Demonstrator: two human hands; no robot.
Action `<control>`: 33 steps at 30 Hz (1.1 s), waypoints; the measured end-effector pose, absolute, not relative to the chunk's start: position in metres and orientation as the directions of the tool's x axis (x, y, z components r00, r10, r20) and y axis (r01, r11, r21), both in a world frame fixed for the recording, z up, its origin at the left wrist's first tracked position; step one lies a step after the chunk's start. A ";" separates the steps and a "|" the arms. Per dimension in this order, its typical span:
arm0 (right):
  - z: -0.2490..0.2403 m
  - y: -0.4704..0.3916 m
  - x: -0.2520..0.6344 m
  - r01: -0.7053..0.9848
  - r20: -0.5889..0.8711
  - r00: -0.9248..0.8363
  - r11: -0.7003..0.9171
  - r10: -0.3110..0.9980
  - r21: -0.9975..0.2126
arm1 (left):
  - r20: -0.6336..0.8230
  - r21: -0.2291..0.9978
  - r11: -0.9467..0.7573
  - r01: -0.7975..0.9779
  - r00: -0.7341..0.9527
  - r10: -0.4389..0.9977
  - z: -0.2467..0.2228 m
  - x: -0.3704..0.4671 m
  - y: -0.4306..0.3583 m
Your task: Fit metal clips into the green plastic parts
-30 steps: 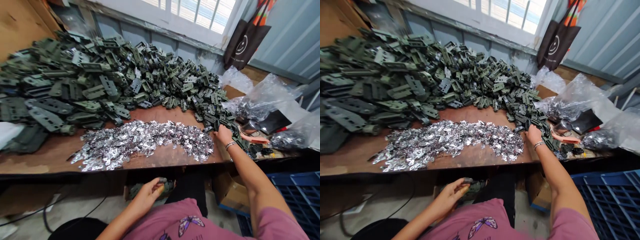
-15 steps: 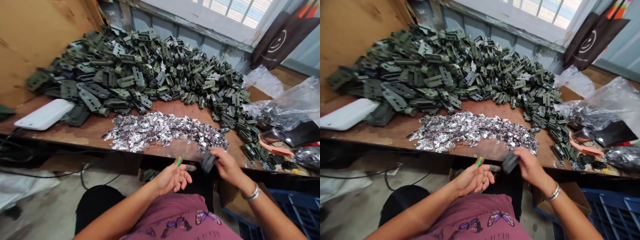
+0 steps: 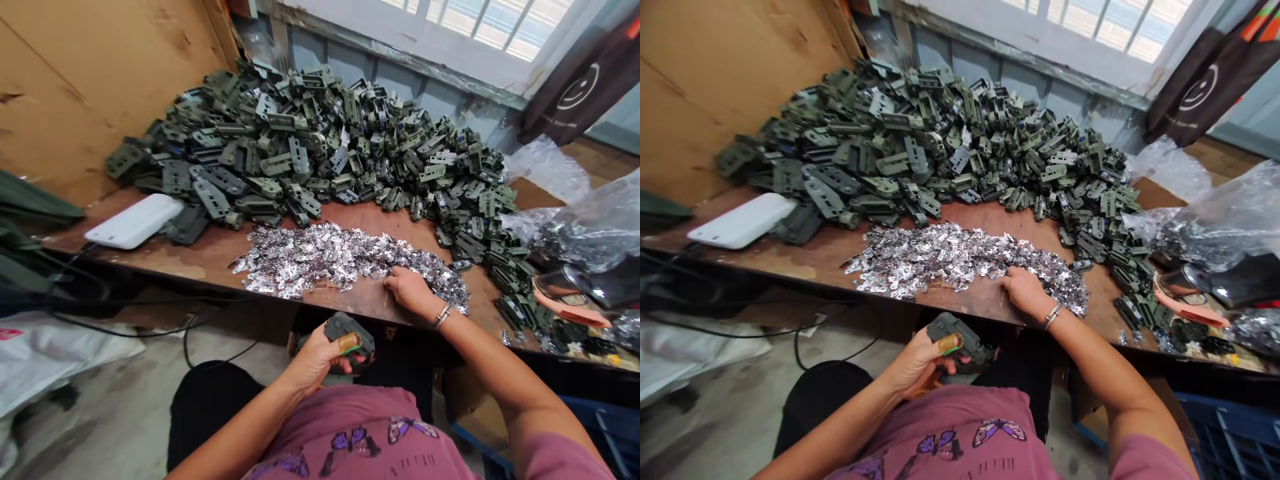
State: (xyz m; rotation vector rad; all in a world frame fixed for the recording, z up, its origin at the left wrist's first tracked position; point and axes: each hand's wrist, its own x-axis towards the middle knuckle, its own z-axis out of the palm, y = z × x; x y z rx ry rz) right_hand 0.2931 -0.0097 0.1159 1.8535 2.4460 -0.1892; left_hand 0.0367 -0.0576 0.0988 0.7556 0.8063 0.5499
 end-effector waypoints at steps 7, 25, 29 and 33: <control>0.118 -0.042 0.267 0.739 0.009 -0.159 0.125 0.987 -0.662 | -0.280 0.958 0.285 0.035 0.329 0.902 0.098 0.041 -0.050; 0.142 -0.091 0.248 0.607 0.336 -0.454 0.562 0.826 -0.562 | -0.284 0.956 0.283 0.081 0.509 0.813 0.110 0.036 -0.060; 0.139 -0.095 0.240 0.643 0.318 -0.521 0.609 0.792 -0.463 | -0.268 0.963 0.245 0.114 0.525 0.808 0.109 0.035 -0.062; 0.132 -0.095 0.239 0.643 0.331 -0.507 0.605 0.796 -0.470 | -0.239 0.971 0.194 0.139 0.544 0.804 0.103 0.033 -0.063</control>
